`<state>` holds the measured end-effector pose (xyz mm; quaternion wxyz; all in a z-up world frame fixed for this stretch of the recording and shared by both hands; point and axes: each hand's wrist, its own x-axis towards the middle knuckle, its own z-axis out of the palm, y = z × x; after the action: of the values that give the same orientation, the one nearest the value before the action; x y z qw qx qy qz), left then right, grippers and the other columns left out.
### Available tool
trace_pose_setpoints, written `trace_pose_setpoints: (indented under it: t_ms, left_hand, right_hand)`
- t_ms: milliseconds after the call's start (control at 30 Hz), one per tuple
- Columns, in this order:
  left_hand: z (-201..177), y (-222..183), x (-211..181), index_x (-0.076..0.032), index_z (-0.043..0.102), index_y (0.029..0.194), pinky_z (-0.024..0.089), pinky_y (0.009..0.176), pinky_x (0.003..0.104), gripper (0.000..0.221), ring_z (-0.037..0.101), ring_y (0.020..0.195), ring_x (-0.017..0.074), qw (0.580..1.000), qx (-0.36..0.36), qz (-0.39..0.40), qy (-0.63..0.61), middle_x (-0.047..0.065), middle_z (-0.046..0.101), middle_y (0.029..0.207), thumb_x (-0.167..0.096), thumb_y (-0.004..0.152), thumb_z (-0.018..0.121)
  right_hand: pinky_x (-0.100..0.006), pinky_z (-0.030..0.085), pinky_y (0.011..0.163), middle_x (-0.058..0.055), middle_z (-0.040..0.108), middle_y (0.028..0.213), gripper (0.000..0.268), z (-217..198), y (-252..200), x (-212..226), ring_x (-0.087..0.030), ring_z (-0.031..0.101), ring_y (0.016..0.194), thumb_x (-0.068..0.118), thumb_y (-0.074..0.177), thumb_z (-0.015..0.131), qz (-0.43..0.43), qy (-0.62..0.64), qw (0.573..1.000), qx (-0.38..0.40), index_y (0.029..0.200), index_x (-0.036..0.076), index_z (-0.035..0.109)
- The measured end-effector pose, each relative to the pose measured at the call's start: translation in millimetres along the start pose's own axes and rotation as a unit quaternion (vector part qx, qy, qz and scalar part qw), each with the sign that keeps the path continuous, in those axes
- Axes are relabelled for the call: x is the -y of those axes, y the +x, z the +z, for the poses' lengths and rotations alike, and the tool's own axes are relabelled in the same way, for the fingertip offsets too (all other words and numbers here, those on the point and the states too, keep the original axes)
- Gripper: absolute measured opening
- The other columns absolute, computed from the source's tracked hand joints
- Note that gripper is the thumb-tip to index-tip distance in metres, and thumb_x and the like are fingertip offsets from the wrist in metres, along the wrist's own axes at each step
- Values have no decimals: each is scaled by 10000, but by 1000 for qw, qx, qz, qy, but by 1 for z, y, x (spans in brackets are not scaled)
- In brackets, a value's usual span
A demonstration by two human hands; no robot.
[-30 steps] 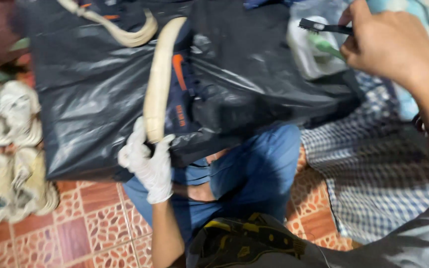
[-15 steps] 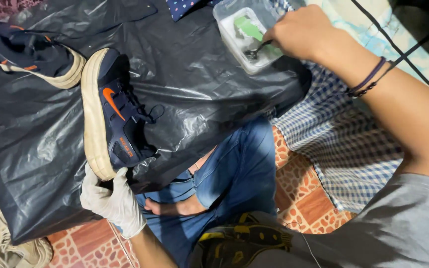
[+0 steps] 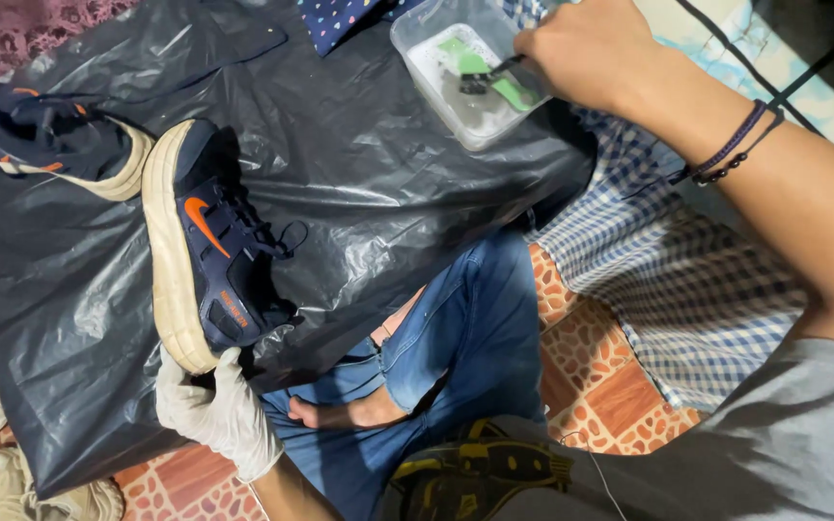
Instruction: Repairing a sneaker by applying glue and pressing the sole to the upper using a tool
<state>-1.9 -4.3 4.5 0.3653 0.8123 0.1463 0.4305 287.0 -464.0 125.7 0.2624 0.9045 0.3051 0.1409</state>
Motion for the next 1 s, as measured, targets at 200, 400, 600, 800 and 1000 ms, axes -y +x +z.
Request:
trace_pose_setpoints:
  t_ms: [200,400,600,800,1000]
  left_hand:
    - [2,-2,7,91,696,1201,430,827,343,472,550,875,230,1000,-1,4,-8,148,669,1022,-106,805,865]
    - [1,7,-21,89,690,1233,469,795,326,470,509,831,151,998,38,-48,-17,94,648,959,-134,827,772]
    - [-1,30,-70,114,592,1311,478,906,477,457,656,980,415,996,22,40,70,269,692,1103,-64,899,676]
    - [8,38,-68,32,429,1457,383,1145,378,660,515,1304,287,992,64,-92,-59,208,506,1409,-115,912,771]
    - [19,38,-58,36,466,1416,474,1062,311,622,582,1197,223,984,24,-128,-125,186,551,1354,-103,901,785]
  right_hand:
    - [-418,499,502,22,692,759,151,0,-13,-7,-282,721,678,303,1026,620,24,12,997,-76,916,203,651]
    - [-424,510,596,-56,695,726,222,4,-13,-16,-298,724,714,354,1114,607,9,41,993,-114,984,208,713]
    - [-514,551,490,-98,747,820,255,-7,-12,-1,-402,747,728,374,1156,511,82,80,993,-8,1062,189,658]
    - [-461,561,495,-17,745,868,301,6,-19,-3,-333,766,720,445,1122,507,40,12,999,5,1043,188,642]
    - [-498,538,518,-56,751,995,214,-3,-31,0,-374,740,788,351,1128,538,63,68,995,-42,1125,159,632]
